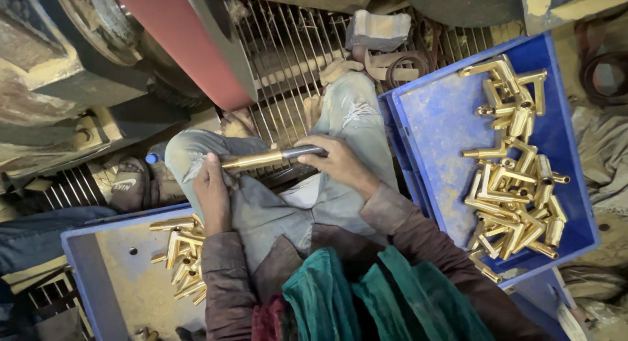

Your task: The person sits on the floor and uses a belt sander to polish brass L-shaped metal parts. They pick up parts from a blue bin, press them against the moving belt, and place them back into the bin.

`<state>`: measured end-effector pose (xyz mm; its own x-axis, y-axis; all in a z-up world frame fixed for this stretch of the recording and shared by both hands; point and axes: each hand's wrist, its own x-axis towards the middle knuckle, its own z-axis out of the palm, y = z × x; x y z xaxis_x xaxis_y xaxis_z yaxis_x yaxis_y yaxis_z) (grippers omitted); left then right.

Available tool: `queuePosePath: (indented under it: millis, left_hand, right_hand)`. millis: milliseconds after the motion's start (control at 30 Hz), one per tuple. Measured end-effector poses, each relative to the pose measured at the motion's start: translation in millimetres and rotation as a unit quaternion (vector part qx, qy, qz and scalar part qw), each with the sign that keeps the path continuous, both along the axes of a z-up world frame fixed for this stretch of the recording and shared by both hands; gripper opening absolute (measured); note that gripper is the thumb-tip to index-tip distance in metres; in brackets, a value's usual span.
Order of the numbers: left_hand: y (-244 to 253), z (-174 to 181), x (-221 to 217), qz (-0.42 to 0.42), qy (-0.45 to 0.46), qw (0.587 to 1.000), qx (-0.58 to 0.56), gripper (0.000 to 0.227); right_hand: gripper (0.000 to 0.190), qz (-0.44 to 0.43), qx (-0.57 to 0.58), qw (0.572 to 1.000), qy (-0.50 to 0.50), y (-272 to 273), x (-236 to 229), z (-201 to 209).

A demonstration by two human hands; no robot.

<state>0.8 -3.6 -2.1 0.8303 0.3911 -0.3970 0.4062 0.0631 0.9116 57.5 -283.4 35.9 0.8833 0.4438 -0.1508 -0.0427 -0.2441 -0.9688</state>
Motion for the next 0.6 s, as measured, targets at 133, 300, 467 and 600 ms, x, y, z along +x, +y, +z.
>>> queuePosePath:
  millis: [133,300,467,600]
  left_hand:
    - [0,0,0,0.0,-0.002,1.0,-0.01,0.043]
    - [2,-4,-1,-0.028,-0.069,0.993,0.095,0.043]
    - [2,-6,-2,-0.007,-0.031,0.998,0.055,0.043]
    - [5,-13,-7,-0.004,-0.055,0.997,0.045,0.044]
  right_hand:
    - [0.031,0.003,0.005,1.0,-0.011,0,0,-4]
    - [0.03,-0.005,-0.005,1.0,-0.022,-1,-3,-15]
    - [0.032,-0.022,0.022,0.998,0.054,-1,-4,-27]
    - [0.035,-0.042,0.033,0.993,0.105,-1,-7,-22]
